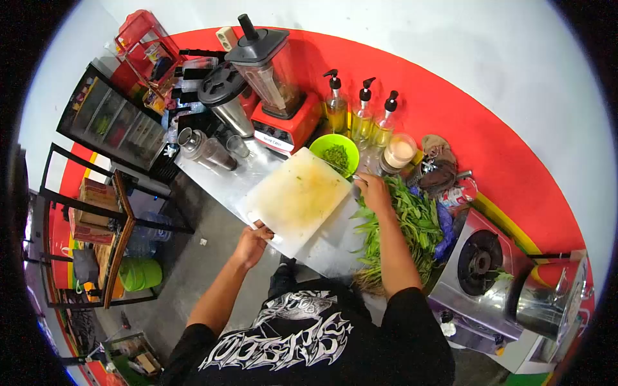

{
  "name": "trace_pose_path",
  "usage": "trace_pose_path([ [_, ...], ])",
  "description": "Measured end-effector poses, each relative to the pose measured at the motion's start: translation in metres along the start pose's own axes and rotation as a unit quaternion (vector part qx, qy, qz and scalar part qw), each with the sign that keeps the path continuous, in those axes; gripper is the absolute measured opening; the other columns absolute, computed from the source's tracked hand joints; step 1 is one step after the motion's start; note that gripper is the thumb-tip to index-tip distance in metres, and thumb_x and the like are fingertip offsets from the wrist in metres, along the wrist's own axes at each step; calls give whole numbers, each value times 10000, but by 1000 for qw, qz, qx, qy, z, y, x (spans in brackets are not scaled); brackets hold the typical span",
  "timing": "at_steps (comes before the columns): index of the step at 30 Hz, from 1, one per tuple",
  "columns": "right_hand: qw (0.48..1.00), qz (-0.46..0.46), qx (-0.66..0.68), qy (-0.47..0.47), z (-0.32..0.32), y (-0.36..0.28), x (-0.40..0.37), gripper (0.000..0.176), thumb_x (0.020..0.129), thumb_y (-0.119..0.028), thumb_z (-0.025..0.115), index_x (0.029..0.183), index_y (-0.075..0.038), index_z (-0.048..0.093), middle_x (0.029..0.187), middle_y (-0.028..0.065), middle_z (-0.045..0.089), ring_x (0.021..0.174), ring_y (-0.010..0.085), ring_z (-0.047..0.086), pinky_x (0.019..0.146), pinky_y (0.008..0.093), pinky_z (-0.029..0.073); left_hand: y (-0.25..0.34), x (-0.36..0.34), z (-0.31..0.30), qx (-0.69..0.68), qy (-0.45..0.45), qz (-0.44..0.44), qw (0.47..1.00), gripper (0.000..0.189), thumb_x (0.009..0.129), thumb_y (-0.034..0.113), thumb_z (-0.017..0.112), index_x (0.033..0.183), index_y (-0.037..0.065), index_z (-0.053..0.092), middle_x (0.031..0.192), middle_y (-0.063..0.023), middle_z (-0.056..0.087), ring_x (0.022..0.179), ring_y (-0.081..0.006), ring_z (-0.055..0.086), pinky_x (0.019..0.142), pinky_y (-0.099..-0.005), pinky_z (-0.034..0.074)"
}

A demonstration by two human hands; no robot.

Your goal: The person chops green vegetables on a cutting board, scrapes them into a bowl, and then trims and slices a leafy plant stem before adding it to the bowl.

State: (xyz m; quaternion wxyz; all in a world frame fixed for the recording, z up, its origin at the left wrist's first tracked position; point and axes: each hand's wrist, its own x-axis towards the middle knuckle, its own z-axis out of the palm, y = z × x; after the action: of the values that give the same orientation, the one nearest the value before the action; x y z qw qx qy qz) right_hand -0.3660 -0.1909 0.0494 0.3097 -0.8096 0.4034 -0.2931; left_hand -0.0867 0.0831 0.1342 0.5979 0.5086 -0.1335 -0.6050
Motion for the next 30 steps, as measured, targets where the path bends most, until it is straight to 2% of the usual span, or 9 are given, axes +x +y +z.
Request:
trace_pose_path([
  [3, 1000, 16, -9, 19, -3, -6, 0, 294, 940, -215, 686, 1162, -25, 720, 1055, 241, 712, 977, 420, 679, 850, 469, 522, -5, 5, -7, -10, -17, 11, 1000, 565, 746, -94, 499, 1304, -84, 584, 1241, -127, 671, 1139, -240, 621, 1023, -348, 464],
  [6, 996, 72, -43, -26, -8, -18, -1, 292, 950, -228, 679, 1153, -23, 719, 1063, 230, 715, 958, 421, 676, 831, 457, 528, 4, -2, 4, 29, -5, 14, 999, 559, 752, -83, 513, 1306, -77, 586, 1234, -123, 673, 1135, -230, 620, 1014, -348, 469],
  [8, 997, 82, 8, 10, -8, -25, -9, 286, 953, -230, 681, 1138, -16, 722, 1036, 225, 718, 924, 402, 685, 796, 448, 530, 6, -3, 5, 23, -1, 13, 1000, 555, 759, -69, 530, 1311, -68, 589, 1235, -121, 672, 1129, -228, 624, 1012, -348, 472],
  [12, 994, 31, 95, 39, 2, -53, -37, 281, 949, -208, 693, 1152, -18, 730, 970, 205, 712, 867, 358, 691, 776, 432, 525, 3, -2, 1, 11, -22, 13, 1000, 536, 771, -62, 541, 1304, -60, 595, 1229, -113, 674, 1117, -217, 630, 1006, -339, 476],
  [13, 994, 32, 95, 38, 1, -68, -41, 281, 949, -208, 693, 1152, -18, 730, 970, 205, 712, 867, 358, 691, 776, 432, 525, 4, -2, 2, 14, -22, 9, 1000, 525, 775, -64, 543, 1297, -59, 598, 1224, -107, 676, 1108, -210, 632, 999, -335, 481],
  [15, 997, 32, 62, -45, -8, -96, -49, 292, 941, -201, 701, 1163, -14, 730, 941, 191, 700, 846, 359, 682, 792, 423, 529, 2, -1, 4, 17, -23, 3, 1000, 514, 780, -65, 545, 1290, -58, 602, 1219, -101, 677, 1099, -203, 635, 991, -331, 486],
  [19, 997, 39, 42, -42, -8, -112, -45, 299, 917, -187, 721, 1171, -30, 735, 940, 196, 687, 874, 358, 674, 787, 423, 525, 2, -1, 8, 29, -21, 20, 999, 493, 787, -66, 547, 1275, -53, 611, 1201, -89, 679, 1081, -190, 635, 972, -325, 495],
  [23, 1000, 14, -22, 3, -1, -82, -26, 279, 914, -190, 719, 1149, -41, 740, 939, 212, 683, 893, 404, 661, 800, 456, 525, 7, -5, 12, 29, -23, 21, 999, 484, 779, -67, 551, 1258, -52, 618, 1166, -85, 684, 1067, -187, 634, 977, -326, 486],
  [30, 997, 37, -15, 59, 7, -31, -13, 257, 913, -187, 713, 1129, -51, 740, 997, 241, 696, 929, 425, 662, 799, 472, 526, 0, -5, -4, 32, -32, 23, 999, 471, 768, -67, 554, 1232, -49, 634, 1127, -86, 694, 1030, -188, 632, 964, -322, 477],
])
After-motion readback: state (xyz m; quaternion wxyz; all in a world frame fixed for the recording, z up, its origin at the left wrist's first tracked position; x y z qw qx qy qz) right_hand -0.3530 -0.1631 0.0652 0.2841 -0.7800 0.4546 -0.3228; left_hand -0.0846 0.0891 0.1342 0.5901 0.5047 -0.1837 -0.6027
